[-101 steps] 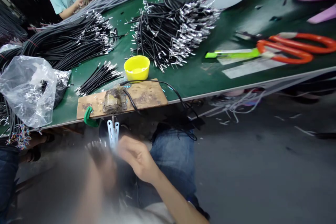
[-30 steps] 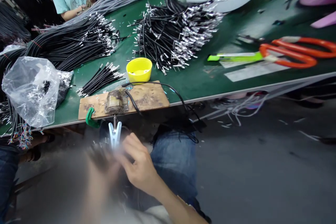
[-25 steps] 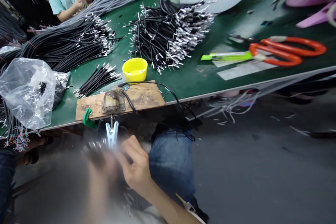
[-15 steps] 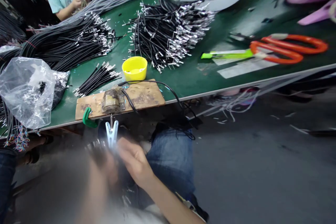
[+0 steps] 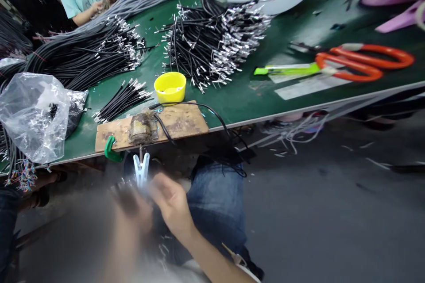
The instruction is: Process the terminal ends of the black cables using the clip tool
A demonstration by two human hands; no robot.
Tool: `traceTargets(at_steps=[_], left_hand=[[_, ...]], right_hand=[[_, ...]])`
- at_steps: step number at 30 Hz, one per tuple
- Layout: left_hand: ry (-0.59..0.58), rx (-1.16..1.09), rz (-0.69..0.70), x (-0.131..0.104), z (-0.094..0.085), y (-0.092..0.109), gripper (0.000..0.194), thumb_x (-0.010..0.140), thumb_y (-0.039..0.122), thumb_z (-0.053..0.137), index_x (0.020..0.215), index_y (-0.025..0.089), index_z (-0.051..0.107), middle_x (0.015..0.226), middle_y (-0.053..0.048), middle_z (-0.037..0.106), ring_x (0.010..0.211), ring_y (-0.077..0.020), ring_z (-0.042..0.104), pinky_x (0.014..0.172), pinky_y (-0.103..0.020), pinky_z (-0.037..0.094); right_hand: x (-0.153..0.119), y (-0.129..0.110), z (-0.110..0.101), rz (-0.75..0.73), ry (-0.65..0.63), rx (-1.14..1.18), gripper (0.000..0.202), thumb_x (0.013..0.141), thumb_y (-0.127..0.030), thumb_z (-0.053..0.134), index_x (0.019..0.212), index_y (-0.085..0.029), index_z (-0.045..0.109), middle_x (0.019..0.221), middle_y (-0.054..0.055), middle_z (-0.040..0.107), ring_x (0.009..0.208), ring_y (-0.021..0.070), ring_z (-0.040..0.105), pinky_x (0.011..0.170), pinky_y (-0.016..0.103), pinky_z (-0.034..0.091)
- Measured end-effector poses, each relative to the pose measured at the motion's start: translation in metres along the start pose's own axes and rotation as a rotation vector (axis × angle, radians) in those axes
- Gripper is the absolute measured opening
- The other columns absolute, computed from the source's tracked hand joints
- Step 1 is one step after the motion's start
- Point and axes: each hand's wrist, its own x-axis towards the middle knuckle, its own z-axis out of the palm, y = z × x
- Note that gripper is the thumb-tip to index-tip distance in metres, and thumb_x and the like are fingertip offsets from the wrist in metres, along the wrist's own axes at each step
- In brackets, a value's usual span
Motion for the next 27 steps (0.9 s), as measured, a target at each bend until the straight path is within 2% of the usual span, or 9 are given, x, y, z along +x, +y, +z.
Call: traceTargets(at_steps=[3, 7, 12, 16, 19, 21, 24, 25, 27], left_hand=[[0.104, 0.02, 0.069, -0.003, 0.001, -0.004, 0.028, 0.062, 0.037, 0.076, 0.058, 0.018, 0.056, 0.041, 0.004, 0.043, 0.031, -0.0067, 0.034, 0.031, -0.021, 0.029], [0.179, 0.152, 0.225, -0.01, 0.006, 0.008, 0.018, 0.061, 0.026, 0.077, 0.056, 0.017, 0.062, 0.05, -0.001, 0.053, 0.044, -0.012, 0.047, 0.045, -0.026, 0.042], [0.089, 0.256, 0.199, -0.016, 0.005, 0.022, 0.015, 0.065, 0.025, 0.075, 0.058, 0.016, 0.066, 0.053, -0.003, 0.057, 0.047, -0.013, 0.05, 0.047, -0.026, 0.043], [0.01, 0.187, 0.081, 0.001, -0.009, 0.01, 0.028, 0.068, 0.042, 0.072, 0.059, 0.017, 0.064, 0.039, 0.002, 0.044, 0.03, -0.0067, 0.035, 0.031, -0.022, 0.029], [-0.146, 0.165, 0.056, 0.023, -0.02, -0.007, 0.045, 0.052, 0.058, 0.075, 0.044, 0.019, 0.056, 0.027, 0.005, 0.034, 0.023, -0.0047, 0.026, 0.023, -0.021, 0.022], [-0.145, 0.121, 0.094, 0.029, -0.021, -0.014, 0.047, 0.046, 0.061, 0.077, 0.043, 0.02, 0.053, 0.027, 0.006, 0.036, 0.022, -0.0044, 0.025, 0.022, -0.021, 0.021], [-0.132, 0.026, 0.098, 0.02, -0.014, -0.013, 0.044, 0.055, 0.055, 0.075, 0.049, 0.02, 0.05, 0.031, 0.005, 0.04, 0.024, -0.0057, 0.031, 0.024, -0.022, 0.025], [-0.124, 0.013, 0.096, 0.014, -0.009, -0.01, 0.044, 0.057, 0.054, 0.075, 0.048, 0.02, 0.048, 0.033, 0.005, 0.04, 0.025, -0.0058, 0.032, 0.026, -0.022, 0.026], [-0.066, -0.006, 0.086, 0.003, -0.002, -0.002, 0.042, 0.057, 0.051, 0.076, 0.051, 0.02, 0.049, 0.035, 0.005, 0.039, 0.027, -0.0058, 0.032, 0.028, -0.022, 0.027]], right_hand=[[0.001, -0.004, 0.0, -0.201, 0.044, -0.167, 0.011, 0.078, -0.022, 0.062, 0.068, -0.018, 0.062, 0.065, 0.001, 0.054, 0.061, 0.0135, 0.051, 0.055, 0.024, 0.041], [0.01, -0.013, -0.006, -0.216, -0.097, -0.281, 0.015, 0.077, -0.017, 0.059, 0.062, -0.017, 0.059, 0.061, 0.0, 0.054, 0.057, 0.0127, 0.05, 0.052, 0.024, 0.04], [0.018, -0.014, -0.011, -0.171, -0.015, -0.38, 0.036, 0.081, -0.026, 0.056, 0.047, -0.018, 0.047, 0.051, -0.001, 0.046, 0.05, 0.0114, 0.043, 0.048, 0.024, 0.035], [0.019, -0.015, -0.019, -0.056, -0.207, -0.182, 0.025, 0.081, -0.038, 0.059, 0.068, -0.017, 0.064, 0.067, 0.003, 0.056, 0.06, 0.0137, 0.051, 0.054, 0.025, 0.041], [0.016, -0.014, -0.021, 0.039, -0.33, -0.039, 0.022, 0.074, -0.039, 0.068, 0.076, -0.017, 0.067, 0.076, 0.004, 0.059, 0.069, 0.0151, 0.056, 0.062, 0.025, 0.045], [0.012, -0.011, -0.018, 0.117, -0.306, 0.027, 0.024, 0.074, -0.041, 0.069, 0.073, -0.017, 0.066, 0.072, 0.003, 0.058, 0.066, 0.0141, 0.054, 0.061, 0.025, 0.044], [0.005, -0.005, -0.009, 0.166, -0.231, 0.06, 0.027, 0.078, -0.042, 0.063, 0.07, -0.016, 0.062, 0.061, 0.0, 0.052, 0.053, 0.0116, 0.047, 0.05, 0.024, 0.04], [0.002, -0.004, -0.006, 0.109, -0.186, 0.013, 0.026, 0.081, -0.039, 0.06, 0.068, -0.017, 0.06, 0.059, -0.001, 0.051, 0.051, 0.0116, 0.046, 0.048, 0.024, 0.039], [0.0, -0.003, -0.002, -0.159, -0.051, -0.192, 0.019, 0.083, -0.025, 0.057, 0.065, -0.018, 0.058, 0.06, 0.0, 0.051, 0.054, 0.0132, 0.046, 0.049, 0.025, 0.039]])
